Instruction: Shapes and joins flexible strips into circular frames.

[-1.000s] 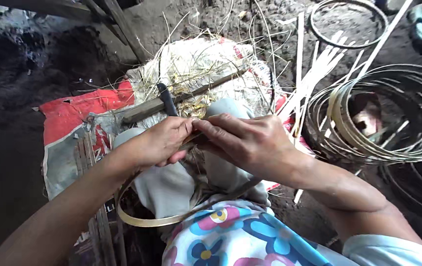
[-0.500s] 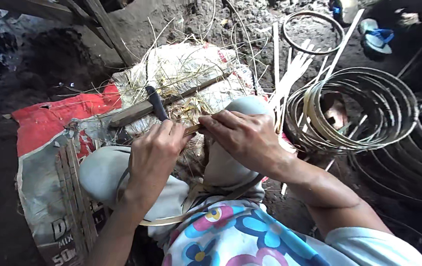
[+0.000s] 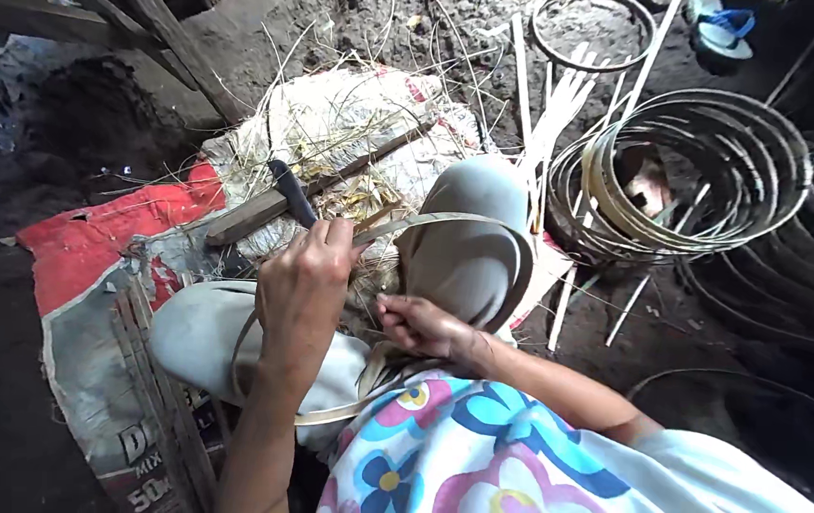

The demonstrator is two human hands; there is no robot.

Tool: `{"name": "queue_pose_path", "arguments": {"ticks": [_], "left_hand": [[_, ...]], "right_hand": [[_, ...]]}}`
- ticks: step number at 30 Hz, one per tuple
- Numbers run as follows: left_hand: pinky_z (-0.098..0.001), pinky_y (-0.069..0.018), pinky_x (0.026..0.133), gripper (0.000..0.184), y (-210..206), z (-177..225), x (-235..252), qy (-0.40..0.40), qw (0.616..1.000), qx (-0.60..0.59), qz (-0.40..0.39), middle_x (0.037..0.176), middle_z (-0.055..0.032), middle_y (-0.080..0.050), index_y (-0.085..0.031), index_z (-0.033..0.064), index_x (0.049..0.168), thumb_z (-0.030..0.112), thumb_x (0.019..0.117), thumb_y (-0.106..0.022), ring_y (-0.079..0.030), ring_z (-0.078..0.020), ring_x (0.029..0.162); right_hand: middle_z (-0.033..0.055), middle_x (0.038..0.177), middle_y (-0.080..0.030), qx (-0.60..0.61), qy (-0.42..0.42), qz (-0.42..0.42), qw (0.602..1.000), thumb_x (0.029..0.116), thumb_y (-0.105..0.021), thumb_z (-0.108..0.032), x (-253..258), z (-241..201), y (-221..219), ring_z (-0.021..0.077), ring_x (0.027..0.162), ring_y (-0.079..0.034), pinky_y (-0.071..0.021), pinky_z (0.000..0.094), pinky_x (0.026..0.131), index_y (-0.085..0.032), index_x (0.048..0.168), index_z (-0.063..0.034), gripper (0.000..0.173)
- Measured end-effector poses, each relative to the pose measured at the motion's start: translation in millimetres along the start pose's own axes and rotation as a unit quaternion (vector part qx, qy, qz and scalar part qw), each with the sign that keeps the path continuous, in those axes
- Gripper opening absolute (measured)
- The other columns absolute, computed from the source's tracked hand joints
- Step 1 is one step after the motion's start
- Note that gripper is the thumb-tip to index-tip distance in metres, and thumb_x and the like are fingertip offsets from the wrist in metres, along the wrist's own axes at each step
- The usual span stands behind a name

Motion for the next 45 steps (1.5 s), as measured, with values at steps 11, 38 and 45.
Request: {"name": "queue_pose_path", "arguments": {"ticks": [11, 38, 45], "left_hand": [[-0.0459, -0.0436, 0.05, 0.044, 9, -23, -3, 0.101, 0.993, -0.055, 0.013, 0.077, -0.0106, -0.067, -0.068, 0.0105, 0.122, 0.035, 0.0876, -0.081, -0.061, -0.028, 0.058], [-0.0638, -0.0441, 0.064, 0.044, -23, -71, -4, 0.19, 0.979, -0.035, -0.064, 0.085, -0.0237, -0.063, -0.062, 0.0031, 0.113, 0.045, 0.106, -0.051, -0.06, -0.0428, 0.071], [-0.0567, -0.0487, 0.056, 0.032, 3, -27, 9, 0.137, 0.99, -0.023, -0.037, 0.081, -0.0177, -0.066, -0.065, 0.0072, 0.106, 0.038, 0.1057, -0.056, -0.064, -0.0383, 0.066]], "right_hand": [[-0.0019, 0.103, -0.064, -0.096, 0.482, -0.011, 0.871, 0.1044, -0.052, -0.005, -18, -147, -78, 0.0014, 0.085, -0.061, -0.0543, 0.0188, 0.077, -0.069, 0.116, -0.0023, 0.021], [0.0189, 0.095, -0.074, -0.557, -0.012, 0.426, 0.713, 0.1007, -0.068, -0.019, -256, -57, 278, 0.0391, 0.082, -0.067, -0.0522, 0.0637, 0.072, -0.08, 0.107, -0.011, 0.015], [0.0036, 0.115, -0.068, -0.477, 0.431, 0.229, 0.731, 0.1061, -0.052, -0.022, -199, -145, 43, 0.0083, 0.079, -0.068, -0.062, 0.0279, 0.067, -0.064, 0.132, -0.0105, 0.031]]}}
Point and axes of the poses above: each hand's wrist, its own x-axis towards the middle knuckle, its own y-axis out of the back of the hand, z = x × y, the point moved 8 cm from there along x, towards the middle knuckle
